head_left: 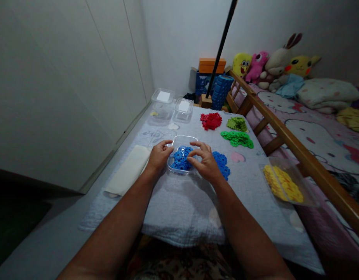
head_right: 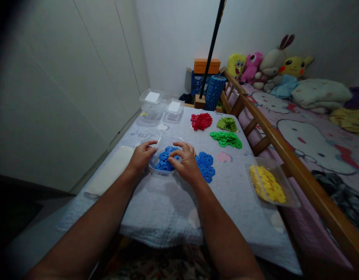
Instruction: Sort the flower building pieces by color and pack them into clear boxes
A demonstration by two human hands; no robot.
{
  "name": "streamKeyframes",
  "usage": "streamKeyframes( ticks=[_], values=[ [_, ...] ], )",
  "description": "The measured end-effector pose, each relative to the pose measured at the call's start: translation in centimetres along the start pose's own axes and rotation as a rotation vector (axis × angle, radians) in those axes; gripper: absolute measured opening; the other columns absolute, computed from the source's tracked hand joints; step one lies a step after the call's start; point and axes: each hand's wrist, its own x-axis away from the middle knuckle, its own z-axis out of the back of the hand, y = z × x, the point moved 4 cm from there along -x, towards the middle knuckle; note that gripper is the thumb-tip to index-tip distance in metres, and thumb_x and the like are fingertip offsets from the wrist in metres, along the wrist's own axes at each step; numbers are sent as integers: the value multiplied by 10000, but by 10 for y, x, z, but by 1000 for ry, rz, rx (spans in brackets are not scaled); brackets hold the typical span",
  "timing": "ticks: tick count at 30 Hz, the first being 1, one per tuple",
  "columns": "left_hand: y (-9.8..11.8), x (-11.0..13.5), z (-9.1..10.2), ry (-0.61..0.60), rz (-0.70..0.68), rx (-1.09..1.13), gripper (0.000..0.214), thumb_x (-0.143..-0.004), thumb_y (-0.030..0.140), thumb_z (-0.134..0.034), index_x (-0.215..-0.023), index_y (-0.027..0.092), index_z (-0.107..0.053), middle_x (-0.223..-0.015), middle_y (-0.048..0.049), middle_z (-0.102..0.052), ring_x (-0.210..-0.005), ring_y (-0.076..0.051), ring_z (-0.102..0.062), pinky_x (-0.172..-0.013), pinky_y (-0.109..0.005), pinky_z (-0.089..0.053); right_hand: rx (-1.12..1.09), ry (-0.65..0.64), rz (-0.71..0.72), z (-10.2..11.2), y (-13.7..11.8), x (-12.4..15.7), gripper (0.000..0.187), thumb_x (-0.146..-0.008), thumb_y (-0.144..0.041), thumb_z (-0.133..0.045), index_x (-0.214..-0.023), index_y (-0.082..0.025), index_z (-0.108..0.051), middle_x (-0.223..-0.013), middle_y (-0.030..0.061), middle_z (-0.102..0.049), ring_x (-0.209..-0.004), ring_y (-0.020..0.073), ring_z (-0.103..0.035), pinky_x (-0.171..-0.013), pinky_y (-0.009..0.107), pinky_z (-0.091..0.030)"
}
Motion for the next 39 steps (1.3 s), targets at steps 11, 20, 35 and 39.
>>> streamKeyframes(
  ticks=[11,20,35,39],
  values=[
    [1,1,1,5,-15,-35,524,-705,382,-690,-1159,123,-720,-572,58,-473,-502,-102,-403,-483,-226,-284,222,150,-80,9,16,-1,149,-903,-269,-632,-946,-270,-775,-1423,64,-606,-1384,313,-400,-1185,545,-259],
    [2,2,2,14,-10,-55,509,-710,387,-686,-1147,129,-720,-575,58,-461,-505,-102,-399,-485,-226,-272,520,75,-349,35,54,1,175,-885,-284,-625,-868,-226,-788,-1363,102,-649,-1328,352,-424,-1127,578,-240],
    [2,1,1,16,-32,-60,506,-714,390,-682,-1142,122,-721,-573,61,-444,-511,-100,-379,-493,-228,-265,626,-132,-322,26,61,5,82,-812,-271,-719,-875,-226,-747,-1349,100,-628,-1321,339,-411,-1122,592,-222],
    [3,1,1,9,-30,-51,509,-711,392,-681,-1138,116,-718,-566,69,-424,-502,-95,-364,-491,-228,-264,500,-94,-341,29,60,3,39,-790,-218,-711,-822,-229,-729,-1226,70,-672,-1258,307,-471,-1095,525,-285]
  ],
)
